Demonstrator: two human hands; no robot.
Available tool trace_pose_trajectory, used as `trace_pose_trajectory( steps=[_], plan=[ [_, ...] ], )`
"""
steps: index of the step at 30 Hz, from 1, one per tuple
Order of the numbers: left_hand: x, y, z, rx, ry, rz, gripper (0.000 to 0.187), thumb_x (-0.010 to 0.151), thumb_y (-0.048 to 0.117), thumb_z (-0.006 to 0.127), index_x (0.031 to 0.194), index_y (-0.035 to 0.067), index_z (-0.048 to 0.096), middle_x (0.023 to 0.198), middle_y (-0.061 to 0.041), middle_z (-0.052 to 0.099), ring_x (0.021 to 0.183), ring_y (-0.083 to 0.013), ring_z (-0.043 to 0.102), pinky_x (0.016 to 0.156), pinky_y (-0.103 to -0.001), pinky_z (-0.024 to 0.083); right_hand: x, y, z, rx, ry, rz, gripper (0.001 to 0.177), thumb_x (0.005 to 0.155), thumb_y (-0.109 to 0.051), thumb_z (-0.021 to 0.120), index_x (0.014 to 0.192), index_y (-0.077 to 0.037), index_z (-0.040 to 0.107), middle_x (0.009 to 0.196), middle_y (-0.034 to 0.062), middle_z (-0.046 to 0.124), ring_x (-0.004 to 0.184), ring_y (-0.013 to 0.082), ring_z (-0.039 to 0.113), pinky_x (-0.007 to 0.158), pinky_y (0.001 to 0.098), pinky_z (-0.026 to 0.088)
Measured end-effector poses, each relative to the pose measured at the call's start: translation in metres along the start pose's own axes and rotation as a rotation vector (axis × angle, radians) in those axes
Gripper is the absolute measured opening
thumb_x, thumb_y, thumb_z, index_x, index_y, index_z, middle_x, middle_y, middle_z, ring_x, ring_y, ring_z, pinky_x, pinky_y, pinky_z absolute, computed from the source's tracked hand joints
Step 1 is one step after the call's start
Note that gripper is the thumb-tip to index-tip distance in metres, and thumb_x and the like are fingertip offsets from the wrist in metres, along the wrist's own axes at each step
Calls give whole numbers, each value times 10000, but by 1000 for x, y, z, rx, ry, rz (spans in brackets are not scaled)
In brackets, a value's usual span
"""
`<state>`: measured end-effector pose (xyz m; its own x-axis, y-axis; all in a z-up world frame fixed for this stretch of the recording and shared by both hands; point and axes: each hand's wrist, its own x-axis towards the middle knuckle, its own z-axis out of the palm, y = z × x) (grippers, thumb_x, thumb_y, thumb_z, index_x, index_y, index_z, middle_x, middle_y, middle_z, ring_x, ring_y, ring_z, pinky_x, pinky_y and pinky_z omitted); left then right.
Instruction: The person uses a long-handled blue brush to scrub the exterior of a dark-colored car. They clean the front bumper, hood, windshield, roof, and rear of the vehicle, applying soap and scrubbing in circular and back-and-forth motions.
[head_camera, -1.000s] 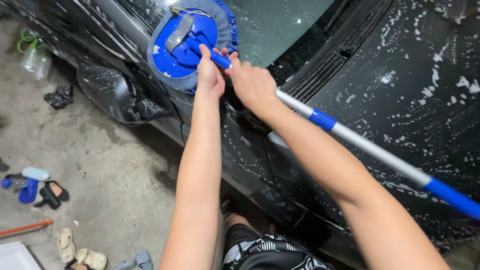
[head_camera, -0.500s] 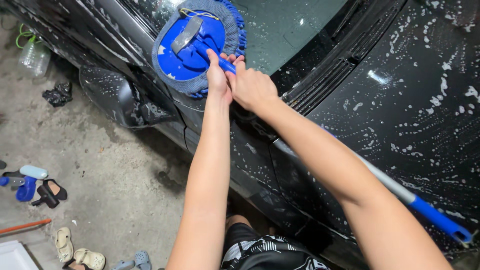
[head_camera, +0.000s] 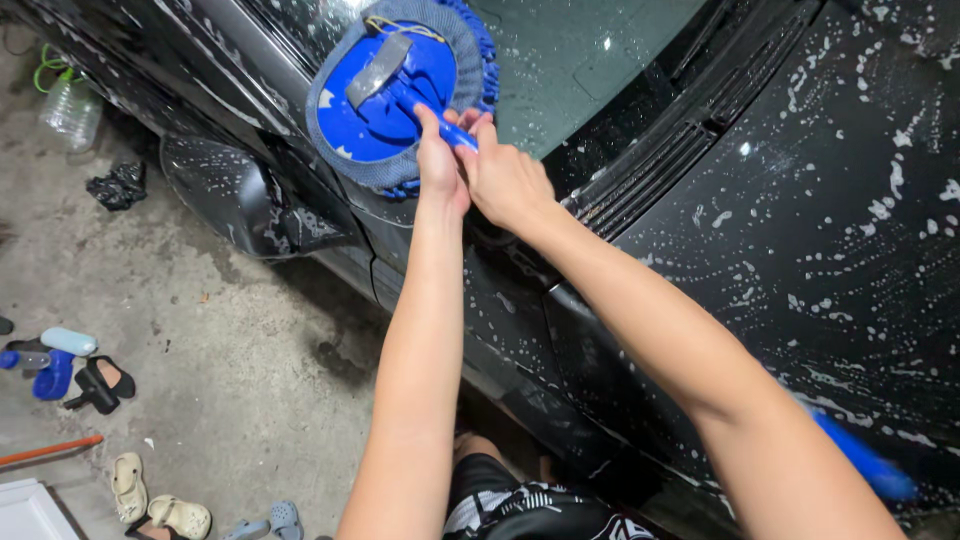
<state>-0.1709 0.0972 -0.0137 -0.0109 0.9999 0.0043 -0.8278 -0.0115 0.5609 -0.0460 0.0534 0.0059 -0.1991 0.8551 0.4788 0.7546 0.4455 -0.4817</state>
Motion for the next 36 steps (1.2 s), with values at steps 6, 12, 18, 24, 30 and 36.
trace_pose_trajectory(
  steps=[6,12,18,24,30,36],
  plan=[
    [7,8,1,55,-9,-72,496,996,619,397,887,142,484,777,-19,567,944,-311,719,674,-393,499,23,3,-25,754,-638,647,620,1072,-578,359,891,-10,533,545,33,443,351,145,384,310,317,300],
    [14,7,0,-18,90,-98,515,997,641,429,872,144,474,724,-16,533,856,-301,689,660,-403,523,13,-7,-60,1098,-821,887,588,1028,-662,338,798,-145,493,497,-65,356,342,48,261,316,248,180],
    [22,17,1,80,166,-28,502,1006,656,465,872,174,500,721,10,510,823,-233,613,718,-401,528,-23,-1,-89,846,-854,917,628,989,-696,358,809,-123,542,507,-18,433,349,103,371,338,282,296],
    [18,-1,10,257,157,-120,500,983,652,328,984,174,475,1030,-55,725,1014,-251,722,837,-382,529,-17,16,-69,742,-528,740,637,1008,-644,347,872,-67,579,542,40,459,333,156,388,325,363,324],
    [12,-7,14,160,53,-62,524,1044,612,300,1055,113,459,1294,-209,715,1024,-316,701,866,-353,565,-11,22,-40,353,-242,221,669,1075,-602,403,979,-7,695,904,291,710,855,460,682,726,515,539],
    [5,-2,14,403,148,-144,513,1022,620,291,1091,152,488,1276,-35,741,1000,-163,683,601,-264,420,-15,4,-58,202,-336,314,622,1064,-570,389,1062,14,605,974,331,695,952,521,661,806,577,520]
  ],
)
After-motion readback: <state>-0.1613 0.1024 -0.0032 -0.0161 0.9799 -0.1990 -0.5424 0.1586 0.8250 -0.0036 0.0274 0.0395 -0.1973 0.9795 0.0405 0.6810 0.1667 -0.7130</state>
